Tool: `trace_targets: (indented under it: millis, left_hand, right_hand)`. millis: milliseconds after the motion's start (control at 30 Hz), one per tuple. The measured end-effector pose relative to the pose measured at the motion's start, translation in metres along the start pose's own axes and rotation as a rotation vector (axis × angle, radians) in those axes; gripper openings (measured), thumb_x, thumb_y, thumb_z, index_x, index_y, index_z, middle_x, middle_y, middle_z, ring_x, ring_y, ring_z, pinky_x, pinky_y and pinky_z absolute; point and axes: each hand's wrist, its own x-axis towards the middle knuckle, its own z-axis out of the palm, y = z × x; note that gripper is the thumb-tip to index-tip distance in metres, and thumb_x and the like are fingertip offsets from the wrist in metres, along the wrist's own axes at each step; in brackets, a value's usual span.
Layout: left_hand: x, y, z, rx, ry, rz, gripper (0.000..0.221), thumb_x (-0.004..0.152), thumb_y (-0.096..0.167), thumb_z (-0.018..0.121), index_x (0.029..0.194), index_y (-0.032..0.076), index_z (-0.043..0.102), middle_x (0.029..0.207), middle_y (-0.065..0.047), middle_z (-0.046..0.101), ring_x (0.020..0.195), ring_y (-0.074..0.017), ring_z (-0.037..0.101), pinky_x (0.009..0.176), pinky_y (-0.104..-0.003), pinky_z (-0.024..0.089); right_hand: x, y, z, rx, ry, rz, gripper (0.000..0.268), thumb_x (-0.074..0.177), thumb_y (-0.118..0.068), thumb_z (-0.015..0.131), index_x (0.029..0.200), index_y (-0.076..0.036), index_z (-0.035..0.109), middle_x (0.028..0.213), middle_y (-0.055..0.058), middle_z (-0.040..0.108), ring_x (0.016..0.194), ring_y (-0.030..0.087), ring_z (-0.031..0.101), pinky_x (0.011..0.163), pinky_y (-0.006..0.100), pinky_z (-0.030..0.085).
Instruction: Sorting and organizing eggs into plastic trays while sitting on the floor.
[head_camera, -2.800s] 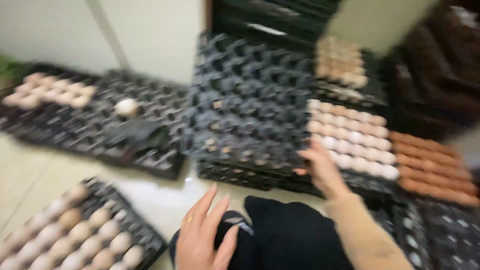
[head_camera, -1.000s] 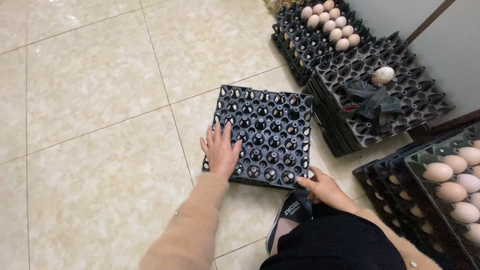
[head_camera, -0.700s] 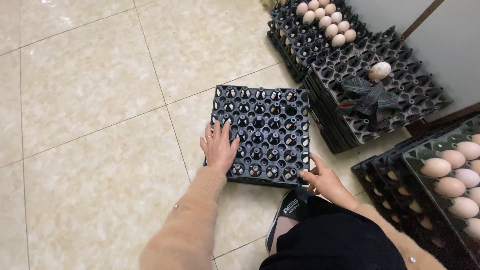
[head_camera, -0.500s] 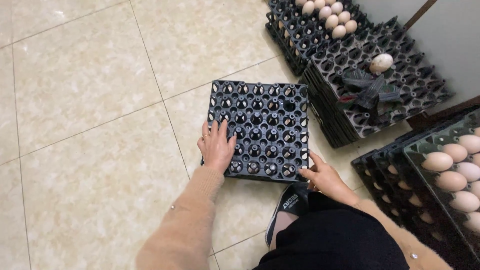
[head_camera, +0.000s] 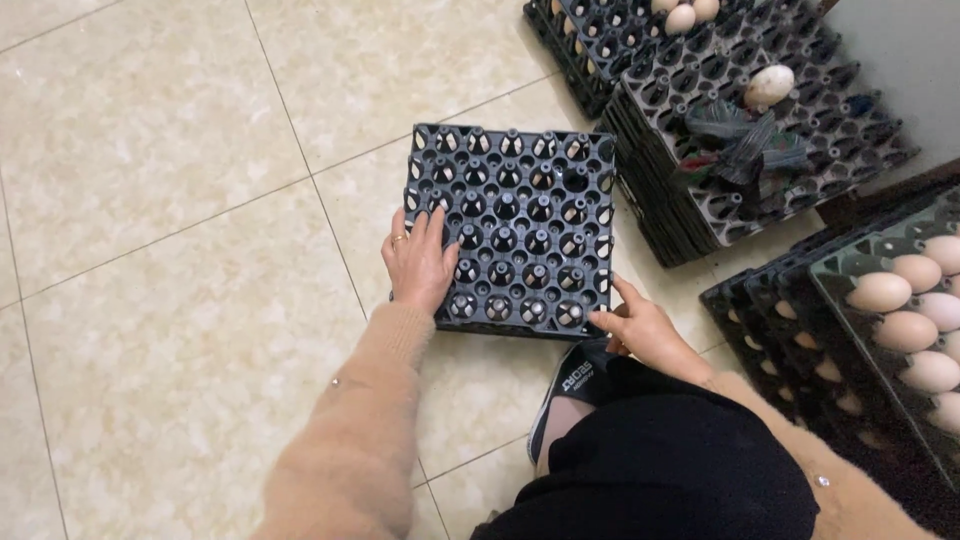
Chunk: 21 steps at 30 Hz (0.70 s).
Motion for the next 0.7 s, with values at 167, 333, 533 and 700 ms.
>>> trace_targets:
  millis: [167,333,533,700]
  left_hand:
    - [-0.004,-0.001,0.001,-0.022,-0.011,-0.017,0.063,0.099,0.042,0.061,0.155,0.024,0.041,0.148,-0.009,0.054,0.154,-0.0343,0.021,0.113,-0.054,0.029]
    - [0.004,-0.008,0.009,-0.057,-0.105,-0.069,0.063,0.1,0.051,0.056,0.156,0.026,0.041,0.152,-0.006,0.052,0.155,-0.0323,0.02,0.115,-0.057,0.027]
    - [0.026,0.022,-0.026,-0.1,-0.058,-0.066,0.065,0.104,0.053,0.051,0.16,0.022,0.036,0.166,-0.013,0.035,0.156,-0.0407,0.013,0.118,-0.07,0.011]
    - [0.057,0.027,-0.015,-0.023,-0.206,-0.02,0.07,0.104,0.064,0.04,0.162,0.025,0.032,0.172,-0.012,0.02,0.158,-0.0406,0.008,0.119,-0.072,0.006]
  right_hand:
    - [0.001,0.002,-0.002,-0.008,-0.002,-0.005,0.081,0.088,-0.024,0.076,0.158,-0.008,0.039,0.076,0.023,0.076,0.058,0.034,0.074,0.056,0.041,0.064]
    - [-0.003,-0.003,-0.002,-0.048,-0.005,0.028,0.08,0.089,-0.028,0.075,0.158,-0.008,0.039,0.077,0.022,0.077,0.06,0.033,0.074,0.059,0.04,0.065]
    - [-0.011,-0.03,-0.021,-0.273,0.057,0.028,0.099,0.089,-0.062,0.069,0.166,-0.015,0.027,0.133,0.026,0.065,0.112,0.041,0.07,0.099,0.059,0.055]
    - [-0.016,-0.069,-0.023,-0.336,0.127,-0.136,0.098,0.086,-0.053,0.073,0.165,-0.017,0.027,0.16,0.027,0.034,0.139,0.05,0.044,0.108,0.068,0.041]
